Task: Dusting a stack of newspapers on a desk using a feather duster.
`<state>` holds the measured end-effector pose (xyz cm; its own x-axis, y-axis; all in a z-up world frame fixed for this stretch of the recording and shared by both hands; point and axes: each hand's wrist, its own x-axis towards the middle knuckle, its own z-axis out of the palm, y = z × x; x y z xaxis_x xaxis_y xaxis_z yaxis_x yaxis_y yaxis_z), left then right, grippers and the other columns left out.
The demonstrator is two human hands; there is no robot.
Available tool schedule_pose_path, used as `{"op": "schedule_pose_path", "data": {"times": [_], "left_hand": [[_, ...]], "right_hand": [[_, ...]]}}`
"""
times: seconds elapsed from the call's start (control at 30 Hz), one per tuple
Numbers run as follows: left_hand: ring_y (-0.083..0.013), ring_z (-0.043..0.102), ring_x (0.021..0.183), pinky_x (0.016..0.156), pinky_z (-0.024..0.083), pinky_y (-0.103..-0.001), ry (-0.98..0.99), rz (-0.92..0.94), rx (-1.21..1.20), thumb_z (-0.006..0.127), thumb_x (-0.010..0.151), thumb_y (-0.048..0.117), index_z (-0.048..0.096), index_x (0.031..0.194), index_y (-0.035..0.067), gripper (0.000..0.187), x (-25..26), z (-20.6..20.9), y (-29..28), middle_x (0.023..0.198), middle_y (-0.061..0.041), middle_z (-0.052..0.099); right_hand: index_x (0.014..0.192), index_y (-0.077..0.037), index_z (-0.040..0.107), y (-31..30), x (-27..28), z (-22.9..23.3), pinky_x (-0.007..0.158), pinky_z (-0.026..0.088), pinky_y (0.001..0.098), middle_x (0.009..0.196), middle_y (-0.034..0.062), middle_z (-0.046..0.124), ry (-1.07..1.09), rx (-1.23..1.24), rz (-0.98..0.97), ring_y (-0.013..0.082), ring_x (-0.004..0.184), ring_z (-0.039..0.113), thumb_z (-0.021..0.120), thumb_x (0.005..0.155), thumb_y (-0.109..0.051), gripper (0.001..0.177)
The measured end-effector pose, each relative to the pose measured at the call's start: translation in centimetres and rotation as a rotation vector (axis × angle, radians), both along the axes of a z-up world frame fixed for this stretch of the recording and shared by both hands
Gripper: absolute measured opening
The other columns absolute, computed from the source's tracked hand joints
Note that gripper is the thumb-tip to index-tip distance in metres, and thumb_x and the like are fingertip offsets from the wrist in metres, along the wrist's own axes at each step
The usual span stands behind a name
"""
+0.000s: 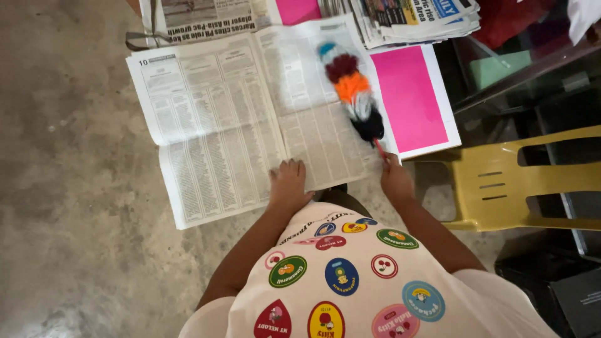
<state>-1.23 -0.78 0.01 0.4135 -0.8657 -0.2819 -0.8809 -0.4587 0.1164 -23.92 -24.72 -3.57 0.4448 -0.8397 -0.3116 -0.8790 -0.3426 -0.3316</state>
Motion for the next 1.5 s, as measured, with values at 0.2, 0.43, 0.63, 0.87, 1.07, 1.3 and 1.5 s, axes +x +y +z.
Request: {"op": "schedule_pose_path", "data": {"times": [0.2,0.43,0.63,0.87,1.07,1.3,1.5], "left_hand": [[-0.0443,0.039,0.142,0.106,0.039,-0.072,0.031,0.025,-0.017,0.071,0.081,0.061,0.042,0.154,0.003,0.097,-0.7,1.5,0.3,0.150,-0.023,0.044],[-0.0449,0.036,0.145,0.112,0.032,-0.072,-0.108,0.111,-0.074,0.071,0.077,0.069,0.037,0.157,0.005,0.108,-3.2,-0.9,-0.7,0.153,-0.023,0.043],[-0.0472,0.042,0.142,0.113,0.033,-0.070,-0.394,-0.082,-0.372,0.078,0.065,0.068,0.051,0.148,0.009,0.106,-5.9,-4.0,-7.1,0.150,-0.026,0.048],[-0.0333,0.065,0.112,0.088,0.055,-0.054,-0.218,-0.016,-0.515,0.070,0.087,0.038,0.068,0.111,0.023,0.028,-7.8,-11.7,-10.4,0.115,-0.006,0.065],[-0.0286,0.072,0.104,0.093,0.056,-0.042,0.152,1.019,-1.012,0.071,0.091,0.015,0.074,0.109,0.018,0.019,-9.8,-4.7,-8.1,0.104,-0.006,0.078],[-0.0098,0.061,0.083,0.079,0.055,-0.029,0.486,1.517,-1.824,0.066,0.099,0.001,0.071,0.102,0.008,0.009,-8.9,0.1,-5.4,0.084,-0.002,0.066],[-0.0218,0.077,0.081,0.071,0.066,-0.036,0.586,1.681,-2.125,0.070,0.097,0.008,0.071,0.103,0.006,0.006,-6.7,-4.2,-0.7,0.093,-0.012,0.077]], "right_hand": [[0.109,-0.019,0.057,-2.1,0.2,2.9,0.062,0.055,0.0512,0.068,0.0213,0.068,-0.288,-0.463,0.164,0.0396,0.072,0.073,0.062,0.102,-0.027,0.012],[0.126,0.002,0.059,-15.5,9.6,11.4,0.081,0.052,0.0605,0.104,0.0354,0.064,-0.826,-0.449,0.136,0.0562,0.101,0.062,0.055,0.104,-0.001,0.022],[0.150,-0.012,0.058,-31.9,15.2,1.0,0.096,0.056,0.0471,0.121,0.0209,0.061,-0.366,-0.356,0.305,0.0414,0.112,0.066,0.062,0.092,-0.009,0.058],[0.137,-0.008,0.066,-23.9,13.2,9.0,0.098,0.047,0.0498,0.116,0.0173,0.054,-0.791,-0.645,0.504,0.0437,0.107,0.060,0.069,0.088,-0.008,0.049],[0.122,-0.004,0.068,-23.4,11.8,6.7,0.107,0.039,0.0464,0.121,0.0181,0.051,-1.138,-0.442,0.606,0.0417,0.118,0.053,0.061,0.089,-0.005,0.034],[0.115,0.000,0.062,-20.9,16.2,7.8,0.094,0.044,0.0455,0.108,0.0177,0.051,-1.246,-0.413,0.686,0.0382,0.096,0.055,0.062,0.093,0.002,0.022],[0.115,0.001,0.065,-16.7,19.4,9.1,0.097,0.042,0.0502,0.112,0.0178,0.058,-1.291,-0.342,1.012,0.0409,0.103,0.058,0.067,0.090,-0.001,0.025]]}}
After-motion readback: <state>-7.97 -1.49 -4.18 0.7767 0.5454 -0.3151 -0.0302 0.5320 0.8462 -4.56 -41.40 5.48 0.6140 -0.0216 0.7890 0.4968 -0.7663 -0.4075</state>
